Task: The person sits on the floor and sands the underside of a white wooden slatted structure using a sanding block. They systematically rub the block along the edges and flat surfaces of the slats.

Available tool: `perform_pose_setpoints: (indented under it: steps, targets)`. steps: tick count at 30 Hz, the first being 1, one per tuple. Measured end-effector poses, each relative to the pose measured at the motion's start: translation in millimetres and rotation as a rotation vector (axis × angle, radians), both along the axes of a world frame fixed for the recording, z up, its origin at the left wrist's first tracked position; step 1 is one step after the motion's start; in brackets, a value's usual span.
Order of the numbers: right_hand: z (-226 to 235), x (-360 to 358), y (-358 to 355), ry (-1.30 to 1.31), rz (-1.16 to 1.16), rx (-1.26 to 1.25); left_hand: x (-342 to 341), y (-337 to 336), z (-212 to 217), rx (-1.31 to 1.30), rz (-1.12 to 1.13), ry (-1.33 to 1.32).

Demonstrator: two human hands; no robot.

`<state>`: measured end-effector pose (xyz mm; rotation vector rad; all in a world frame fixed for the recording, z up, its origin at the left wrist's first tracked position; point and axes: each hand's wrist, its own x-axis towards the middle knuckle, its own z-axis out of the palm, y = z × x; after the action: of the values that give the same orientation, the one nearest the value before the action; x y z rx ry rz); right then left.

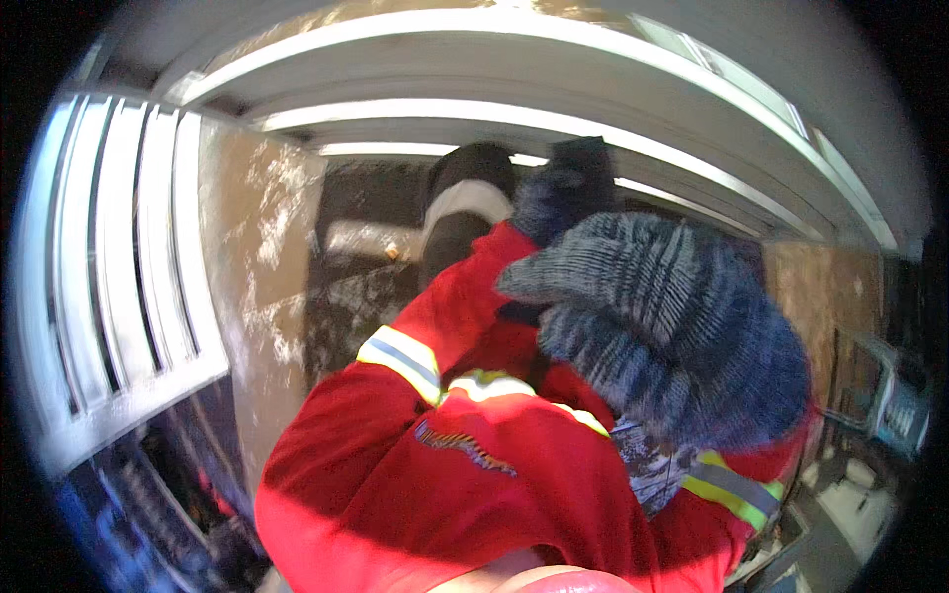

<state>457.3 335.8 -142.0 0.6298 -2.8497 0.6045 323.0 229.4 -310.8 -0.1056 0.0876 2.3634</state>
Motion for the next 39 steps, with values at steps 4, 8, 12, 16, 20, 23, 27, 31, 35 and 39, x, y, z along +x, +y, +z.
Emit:
perform_pose_setpoints:
  steps: [4, 8, 12, 16, 20, 23, 27, 31, 35, 39]
  targets:
    - [-35, 22, 3, -0.151, -0.189, -0.038, 40, 2, -39, -0.276, -0.011, 0.149]
    - [-48, 30, 5, -0.206, -0.2, -0.045, 16, 8, -37, -0.477, 0.031, 0.382]
    - [-46, 34, 19, -0.244, -0.255, -0.02, 12, 26, -47, -0.675, 0.178, 0.602]
    - [-56, 25, 17, -0.258, -0.244, -0.024, -4, 11, -47, -0.496, -0.064, 0.373]
    - [-57, 31, 20, -0.279, -0.25, -0.011, 7, 15, -34, -0.47, -0.058, 0.371]
    - [-59, 33, 22, -0.294, -0.272, -0.011, 3, 16, -39, -0.7, -0.016, 0.524]
    - [-59, 36, 22, -0.3, -0.28, -0.016, 3, 14, -41, -0.549, -0.098, 0.377]
    - [-60, 39, 23, -0.305, -0.284, -0.016, 4, 9, -26, -0.473, -0.173, 0.28]
    - [-59, 42, 23, -0.31, -0.275, -0.007, 7, 13, -50, -0.559, -0.074, 0.42]
    - [-64, 39, 24, -0.3, -0.269, -0.003, 5, -2, -14, -0.827, -0.18, 0.63]
